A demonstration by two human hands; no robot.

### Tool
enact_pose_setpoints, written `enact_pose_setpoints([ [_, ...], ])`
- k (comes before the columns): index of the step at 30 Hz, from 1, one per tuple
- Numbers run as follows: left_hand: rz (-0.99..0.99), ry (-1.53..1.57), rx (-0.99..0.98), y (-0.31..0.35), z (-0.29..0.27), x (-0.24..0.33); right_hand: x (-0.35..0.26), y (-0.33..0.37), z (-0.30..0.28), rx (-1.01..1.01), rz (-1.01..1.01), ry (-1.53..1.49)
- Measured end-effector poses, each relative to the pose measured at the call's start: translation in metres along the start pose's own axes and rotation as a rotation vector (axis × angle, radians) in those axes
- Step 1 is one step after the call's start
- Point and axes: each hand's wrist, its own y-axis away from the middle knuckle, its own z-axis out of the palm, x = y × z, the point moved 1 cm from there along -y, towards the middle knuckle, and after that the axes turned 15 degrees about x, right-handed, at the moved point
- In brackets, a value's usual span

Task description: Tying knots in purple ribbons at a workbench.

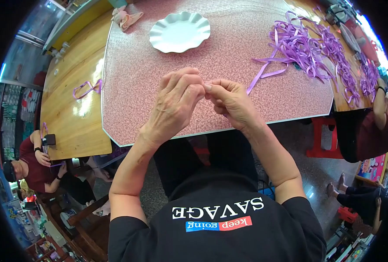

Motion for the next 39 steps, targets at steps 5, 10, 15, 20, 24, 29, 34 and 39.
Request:
enact_pose_setpoints([
  [5,-0.341,0.145,0.204,0.014,0.018,0.011,0.017,0.004,0.014,0.039,-0.04,-0.307],
  [10,-0.92,0.747,0.234,0.018,0.021,0.012,0.016,0.005,0.017,0.06,-0.269,-0.264],
  [15,-1.155,0.969,0.071,0.01,0.013,0.007,0.008,0.005,0.008,0.024,-0.596,-0.043],
  [20,-1.208,1.13,0.072,0.007,0.011,0.001,-0.005,0.001,-0.007,-0.026,-1.005,0.328],
  [24,-1.167,1.054,0.126,0.001,0.012,0.002,-0.01,0.001,-0.009,-0.026,-1.256,0.539],
  [29,-1.103,0.998,0.149,0.004,0.011,0.01,-0.014,0.003,-0.008,0.024,-1.287,0.594],
  [34,-0.989,0.966,0.224,0.01,0.019,0.021,-0.015,0.0,-0.006,0.056,-1.371,0.644],
  [39,-0.947,0.768,0.326,0.012,0.03,0.02,-0.013,0.001,-0.006,0.042,-1.292,0.629],
])
